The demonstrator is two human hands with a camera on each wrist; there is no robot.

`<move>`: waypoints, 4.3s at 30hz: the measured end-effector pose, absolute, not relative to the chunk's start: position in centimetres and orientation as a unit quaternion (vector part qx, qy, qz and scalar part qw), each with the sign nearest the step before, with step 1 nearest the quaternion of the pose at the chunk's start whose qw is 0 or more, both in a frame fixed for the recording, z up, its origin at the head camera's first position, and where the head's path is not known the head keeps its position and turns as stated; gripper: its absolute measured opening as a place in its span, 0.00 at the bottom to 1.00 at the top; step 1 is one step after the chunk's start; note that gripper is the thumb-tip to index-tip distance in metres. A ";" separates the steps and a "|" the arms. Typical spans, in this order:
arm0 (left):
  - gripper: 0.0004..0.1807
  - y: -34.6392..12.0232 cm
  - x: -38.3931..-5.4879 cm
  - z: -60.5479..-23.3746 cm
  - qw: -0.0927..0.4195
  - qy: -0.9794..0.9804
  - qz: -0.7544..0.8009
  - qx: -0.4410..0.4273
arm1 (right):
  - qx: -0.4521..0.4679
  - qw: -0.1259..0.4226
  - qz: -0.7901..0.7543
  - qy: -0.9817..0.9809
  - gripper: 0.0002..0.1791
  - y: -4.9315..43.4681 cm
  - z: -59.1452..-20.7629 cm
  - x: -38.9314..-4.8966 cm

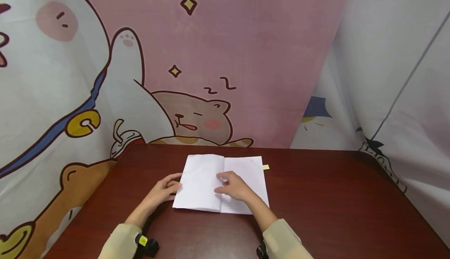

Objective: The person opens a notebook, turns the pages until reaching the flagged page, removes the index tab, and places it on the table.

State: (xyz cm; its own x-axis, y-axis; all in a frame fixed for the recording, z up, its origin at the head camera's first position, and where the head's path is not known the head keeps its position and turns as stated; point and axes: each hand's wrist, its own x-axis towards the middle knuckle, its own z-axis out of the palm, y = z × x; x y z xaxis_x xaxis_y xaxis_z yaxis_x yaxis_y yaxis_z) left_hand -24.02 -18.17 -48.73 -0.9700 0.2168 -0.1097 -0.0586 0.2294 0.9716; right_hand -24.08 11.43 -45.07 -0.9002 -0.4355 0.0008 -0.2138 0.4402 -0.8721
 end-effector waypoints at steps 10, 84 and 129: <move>0.34 -18.2 -23.8 -48.6 0.119 0.771 0.623 0.066 | -0.188 0.142 -0.511 0.827 0.23 11.7 -45.1 -24.3; 0.32 -18.2 -24.0 -48.8 0.114 0.780 0.612 0.070 | -0.081 -0.025 -0.559 0.825 0.17 20.3 -43.9 -27.6; 0.31 -18.2 -24.2 -49.0 0.110 0.781 0.611 0.072 | -0.007 0.028 -0.515 0.857 0.21 22.6 -45.5 -27.4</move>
State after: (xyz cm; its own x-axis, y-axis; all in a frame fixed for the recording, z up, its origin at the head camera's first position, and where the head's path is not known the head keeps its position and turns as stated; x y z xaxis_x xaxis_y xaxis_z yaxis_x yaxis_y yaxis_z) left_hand -24.18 -18.24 -49.01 -0.9653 0.2470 -0.0847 -0.0227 0.2439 0.9695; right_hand -27.45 22.62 -45.53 -0.9984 -0.0408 -0.0402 0.0164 0.4691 -0.8830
